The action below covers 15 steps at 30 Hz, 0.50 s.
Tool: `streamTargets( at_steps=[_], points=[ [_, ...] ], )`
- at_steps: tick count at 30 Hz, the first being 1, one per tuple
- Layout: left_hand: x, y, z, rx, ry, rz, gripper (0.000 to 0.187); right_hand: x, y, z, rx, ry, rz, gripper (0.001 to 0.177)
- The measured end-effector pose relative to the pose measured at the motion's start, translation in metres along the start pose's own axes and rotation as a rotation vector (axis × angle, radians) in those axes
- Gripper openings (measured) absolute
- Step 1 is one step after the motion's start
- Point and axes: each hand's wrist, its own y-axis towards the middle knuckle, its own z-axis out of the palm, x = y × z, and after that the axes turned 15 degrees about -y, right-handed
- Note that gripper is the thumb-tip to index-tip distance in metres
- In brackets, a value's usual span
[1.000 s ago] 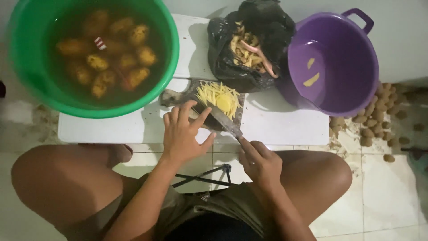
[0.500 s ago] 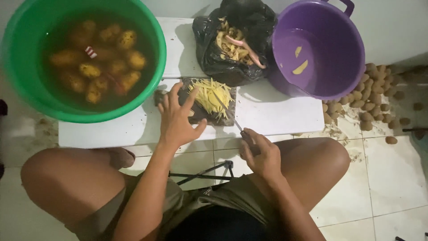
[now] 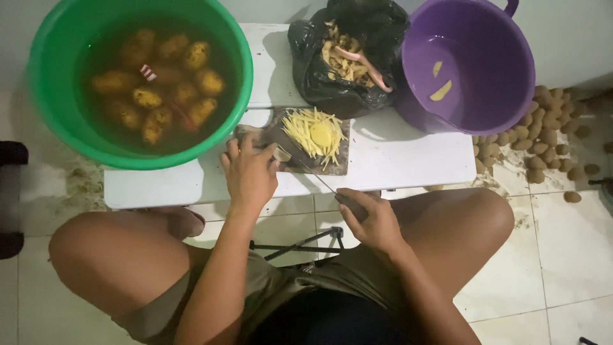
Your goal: A person is julienning potatoes into thin strips using a knife on a small wooden cutting board while sitting on the floor.
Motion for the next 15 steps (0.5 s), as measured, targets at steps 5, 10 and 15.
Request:
streamTargets(
  at_steps=[5,10,15],
  points=[
    [-0.007,0.001,-0.005,0.022,-0.006,0.005,0.029,0.001,0.0,-0.002,0.031,-0.002,0.013,0.035],
    [-0.004,0.004,0.002,0.068,-0.027,-0.039,0.033,0.003,0.003,-0.007,0.034,0.023,-0.013,0.031],
    [-0.007,0.003,0.0,0.039,-0.07,0.012,0.03,-0.005,0.001,-0.005,-0.02,-0.049,-0.014,0.032]
  ],
)
